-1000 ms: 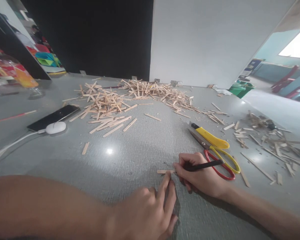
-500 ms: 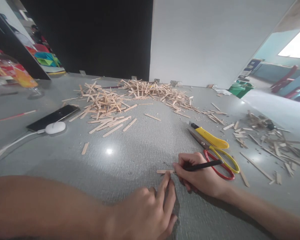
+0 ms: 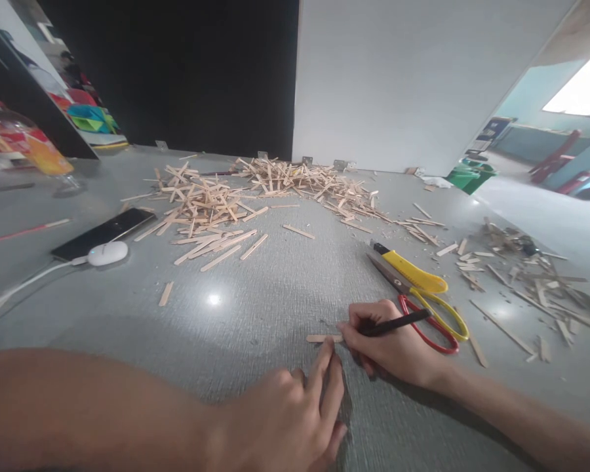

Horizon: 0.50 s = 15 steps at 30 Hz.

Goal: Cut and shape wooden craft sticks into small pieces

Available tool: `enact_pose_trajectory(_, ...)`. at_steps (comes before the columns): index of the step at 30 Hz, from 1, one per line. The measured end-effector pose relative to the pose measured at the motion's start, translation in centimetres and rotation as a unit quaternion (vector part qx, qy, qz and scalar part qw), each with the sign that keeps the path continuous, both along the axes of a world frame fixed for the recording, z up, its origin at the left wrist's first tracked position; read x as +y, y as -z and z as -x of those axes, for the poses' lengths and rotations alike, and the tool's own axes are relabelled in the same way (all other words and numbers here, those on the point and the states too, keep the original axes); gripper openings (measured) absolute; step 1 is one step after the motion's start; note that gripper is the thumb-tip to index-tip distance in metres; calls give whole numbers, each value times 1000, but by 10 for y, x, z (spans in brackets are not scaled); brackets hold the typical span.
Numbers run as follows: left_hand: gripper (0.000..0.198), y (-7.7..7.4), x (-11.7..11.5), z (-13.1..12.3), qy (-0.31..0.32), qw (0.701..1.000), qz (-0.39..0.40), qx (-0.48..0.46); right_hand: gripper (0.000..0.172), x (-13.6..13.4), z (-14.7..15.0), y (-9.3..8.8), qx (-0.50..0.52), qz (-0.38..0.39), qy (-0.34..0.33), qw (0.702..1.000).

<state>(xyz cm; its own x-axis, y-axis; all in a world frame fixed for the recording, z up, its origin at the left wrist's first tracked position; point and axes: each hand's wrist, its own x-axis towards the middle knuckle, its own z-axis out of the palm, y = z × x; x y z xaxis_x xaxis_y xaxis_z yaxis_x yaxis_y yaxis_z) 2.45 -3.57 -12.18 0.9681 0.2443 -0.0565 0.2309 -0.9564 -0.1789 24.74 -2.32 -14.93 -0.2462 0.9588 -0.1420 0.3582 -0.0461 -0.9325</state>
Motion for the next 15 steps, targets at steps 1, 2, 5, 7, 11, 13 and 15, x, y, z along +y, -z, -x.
enact_pose_trajectory(1,63,0,1,0,-1,1000,3,1,42,0,0,0,4,1,3,1000)
enact_pose_trajectory(2,63,0,1,0,-2,1000,9,5,41,0,1,-1,6,1,6,1000)
enact_pose_trajectory(5,63,-2,2,-1,-3,999,22,26,40,0,3,-2,11,4,6,1000)
enact_pose_trajectory(7,62,-3,1,-1,-2,999,24,32,40,1,4,-2,17,10,7,1000)
enact_pose_trajectory(11,61,-5,0,-1,-1,999,18,31,41,2,5,0,20,11,16,1000)
enact_pose_trajectory(13,62,-5,0,0,-4,999,19,31,41,2,5,1,18,3,18,1000)
enact_pose_trajectory(15,62,-4,0,0,-7,999,19,30,41,2,5,0,16,-2,15,1000)
